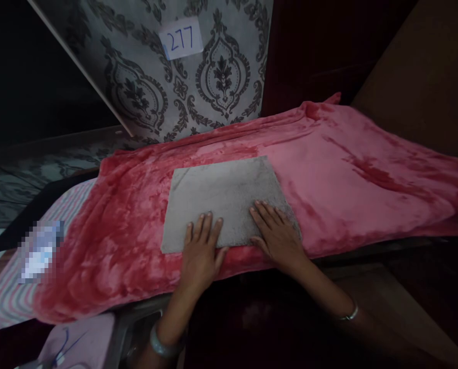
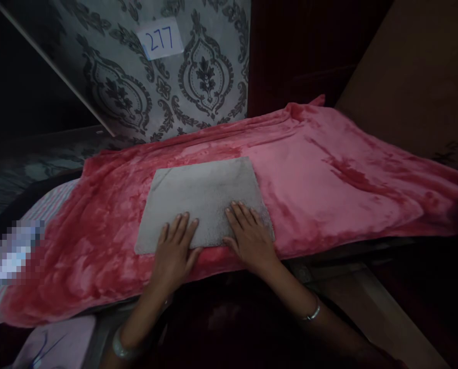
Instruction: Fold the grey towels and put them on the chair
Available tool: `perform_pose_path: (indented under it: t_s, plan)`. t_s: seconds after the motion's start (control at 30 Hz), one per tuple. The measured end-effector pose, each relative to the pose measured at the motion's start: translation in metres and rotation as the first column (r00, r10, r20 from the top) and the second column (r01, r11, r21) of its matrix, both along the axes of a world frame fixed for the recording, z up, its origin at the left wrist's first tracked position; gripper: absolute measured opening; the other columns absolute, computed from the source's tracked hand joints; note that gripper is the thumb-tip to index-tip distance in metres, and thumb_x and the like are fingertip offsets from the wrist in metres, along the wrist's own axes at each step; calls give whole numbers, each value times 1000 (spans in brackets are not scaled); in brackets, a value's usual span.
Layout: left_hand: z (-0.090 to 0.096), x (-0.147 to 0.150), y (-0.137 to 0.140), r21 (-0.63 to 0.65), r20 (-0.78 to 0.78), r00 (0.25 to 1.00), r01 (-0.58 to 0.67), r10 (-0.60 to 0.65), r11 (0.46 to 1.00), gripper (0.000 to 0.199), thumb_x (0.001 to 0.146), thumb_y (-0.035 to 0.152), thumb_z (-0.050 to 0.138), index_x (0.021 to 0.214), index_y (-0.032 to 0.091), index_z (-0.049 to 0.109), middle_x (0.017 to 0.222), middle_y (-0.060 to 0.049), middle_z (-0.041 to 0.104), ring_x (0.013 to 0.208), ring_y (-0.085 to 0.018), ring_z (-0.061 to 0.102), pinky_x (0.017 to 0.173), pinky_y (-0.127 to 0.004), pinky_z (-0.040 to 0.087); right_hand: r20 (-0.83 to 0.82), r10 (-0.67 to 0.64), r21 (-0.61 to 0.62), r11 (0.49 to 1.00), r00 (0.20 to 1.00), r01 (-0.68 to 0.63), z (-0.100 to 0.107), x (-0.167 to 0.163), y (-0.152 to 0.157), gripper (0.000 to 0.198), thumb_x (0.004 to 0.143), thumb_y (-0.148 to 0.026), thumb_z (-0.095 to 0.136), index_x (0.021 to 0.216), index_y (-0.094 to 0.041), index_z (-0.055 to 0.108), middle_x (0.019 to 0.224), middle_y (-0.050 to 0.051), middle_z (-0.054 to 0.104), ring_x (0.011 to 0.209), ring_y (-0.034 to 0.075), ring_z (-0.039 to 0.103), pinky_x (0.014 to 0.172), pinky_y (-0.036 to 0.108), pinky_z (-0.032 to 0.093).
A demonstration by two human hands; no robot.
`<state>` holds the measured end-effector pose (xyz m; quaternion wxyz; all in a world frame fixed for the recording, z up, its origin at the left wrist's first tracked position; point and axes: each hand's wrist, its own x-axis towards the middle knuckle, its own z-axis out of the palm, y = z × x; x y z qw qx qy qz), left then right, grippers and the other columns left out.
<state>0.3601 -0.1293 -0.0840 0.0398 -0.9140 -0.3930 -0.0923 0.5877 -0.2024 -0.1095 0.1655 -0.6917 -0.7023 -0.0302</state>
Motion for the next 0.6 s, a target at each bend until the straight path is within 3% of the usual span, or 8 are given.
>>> perform_pose_path:
  t_s: [0.17,0.27,0.33,0.4,0.47,0.6]
  plan:
    - [-2,-55,17,-19,93,991,-96,97,995,61,95,45,50,151,22,44,159,-13,39,150,-32,31,123,-61,18,-24,55,11,998,998,-55,-2,8,-13,75,98,-48,49,162,-18,23,166,11,22,154,28,16,123,50,20]
    - [-3,-75,24,-116,258,961,-67,95,991,55,94,46,49,145,24,53,157,-10,44,151,-30,30,123,-56,25,-37,52,23,998,998,-51,-5,12,-19,73,98,-44,49,162,-20,22,166,10,23,153,28,18,122,51,21]
    - [0,-82,27,-216,401,902,-73,157,974,51,94,50,47,138,25,60,158,-8,44,150,-29,32,123,-52,28,-57,31,22,999,998,-29,-7,16,-25,71,98,-42,48,162,-23,23,165,8,25,153,28,17,122,53,22]
    - [5,-86,30,-356,516,797,-132,313,925,52,93,55,48,132,26,65,157,-7,46,147,-29,38,122,-50,30,-101,-1,16,1000,995,3,-9,23,-31,68,98,-40,46,161,-26,25,165,6,26,154,28,14,122,55,24]
    - [13,-88,37,-520,578,654,-167,489,838,58,87,61,55,131,25,66,152,-7,52,143,-29,44,121,-47,33,-181,-32,22,999,983,37,-10,32,-36,66,99,-39,45,161,-28,27,165,5,27,154,28,14,121,56,27]
    - [27,-88,61,-728,611,372,-80,698,681,73,67,62,78,127,22,68,139,-10,64,134,-32,53,117,-45,40,-437,-57,76,992,898,100,-11,51,-33,66,99,-43,43,160,-25,28,163,9,30,150,25,29,119,51,33]
